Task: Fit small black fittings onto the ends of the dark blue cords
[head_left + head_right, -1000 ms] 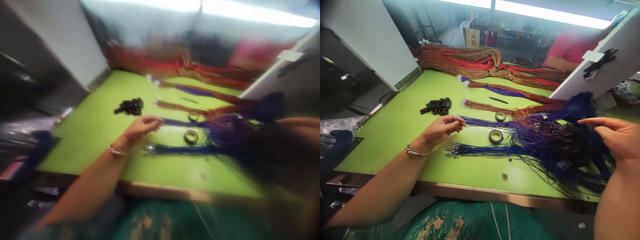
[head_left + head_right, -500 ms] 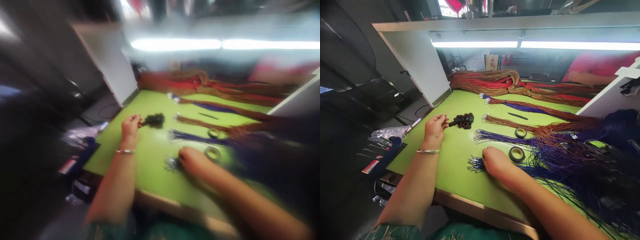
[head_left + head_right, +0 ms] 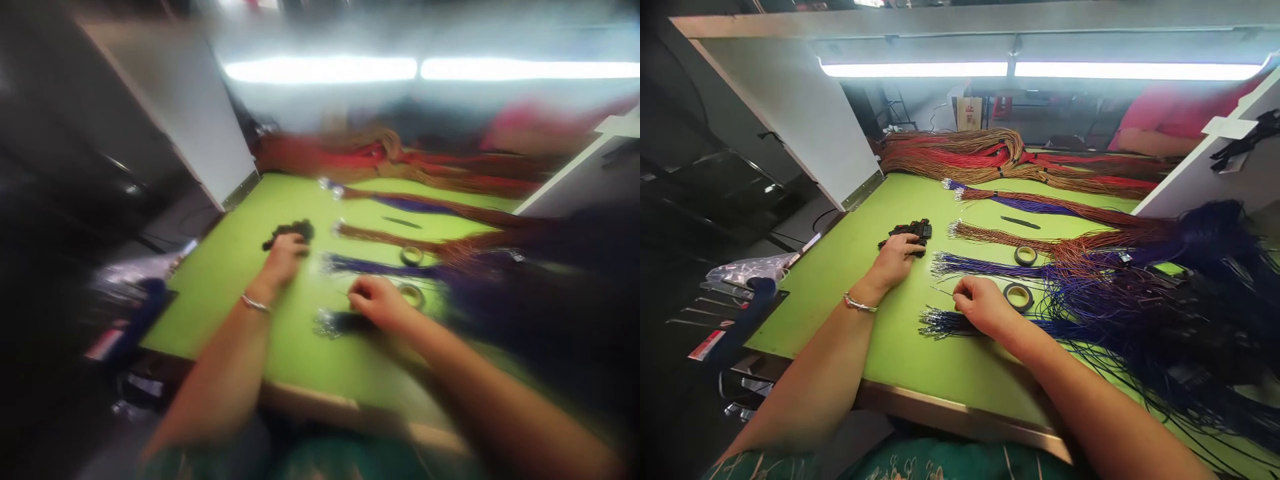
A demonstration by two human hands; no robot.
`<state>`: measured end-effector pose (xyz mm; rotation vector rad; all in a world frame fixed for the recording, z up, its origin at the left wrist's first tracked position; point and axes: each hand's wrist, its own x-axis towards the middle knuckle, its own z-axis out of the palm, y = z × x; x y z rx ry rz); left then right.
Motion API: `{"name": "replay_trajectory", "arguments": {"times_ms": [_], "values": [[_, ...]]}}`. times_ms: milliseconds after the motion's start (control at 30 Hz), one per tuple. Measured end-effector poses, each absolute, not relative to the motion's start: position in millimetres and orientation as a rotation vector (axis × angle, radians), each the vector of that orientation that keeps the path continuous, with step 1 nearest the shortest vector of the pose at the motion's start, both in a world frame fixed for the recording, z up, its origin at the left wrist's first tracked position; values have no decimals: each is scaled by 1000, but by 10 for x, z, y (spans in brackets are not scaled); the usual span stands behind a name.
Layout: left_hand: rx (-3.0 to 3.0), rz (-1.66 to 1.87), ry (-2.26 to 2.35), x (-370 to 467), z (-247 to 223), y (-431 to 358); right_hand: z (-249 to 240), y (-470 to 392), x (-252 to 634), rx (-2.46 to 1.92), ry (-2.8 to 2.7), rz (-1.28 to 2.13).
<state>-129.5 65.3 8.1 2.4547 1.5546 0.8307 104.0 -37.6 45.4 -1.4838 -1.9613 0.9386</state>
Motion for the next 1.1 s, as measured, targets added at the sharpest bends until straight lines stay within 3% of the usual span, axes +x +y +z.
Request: {"name": "replay_trajectory", "arguments": {"times_ms": [100, 200, 400, 600, 833, 967, 1100], "values": [[2289, 871, 1498, -1452, 200, 623, 470, -356, 1082, -1463, -1941, 989], [2018, 1074, 1767, -1488, 314, 563, 528, -343, 1095, -1445, -1907, 1070], [2016, 587, 1988, -1242, 312, 429, 623, -373, 987, -1331, -1957, 1008], [2256, 523, 1942, -1106, 215, 362, 496, -332, 977, -1391, -1882, 937], [2117, 748, 1753, -1112, 229, 384, 434, -247, 1120, -1490, -1697, 992], [1523, 947, 1276, -1010, 355, 287, 468, -230, 1159, -1484, -1677, 991], [1202, 845, 888, -818, 403, 134, 484, -213, 1188, -1467, -1690, 981]]}}
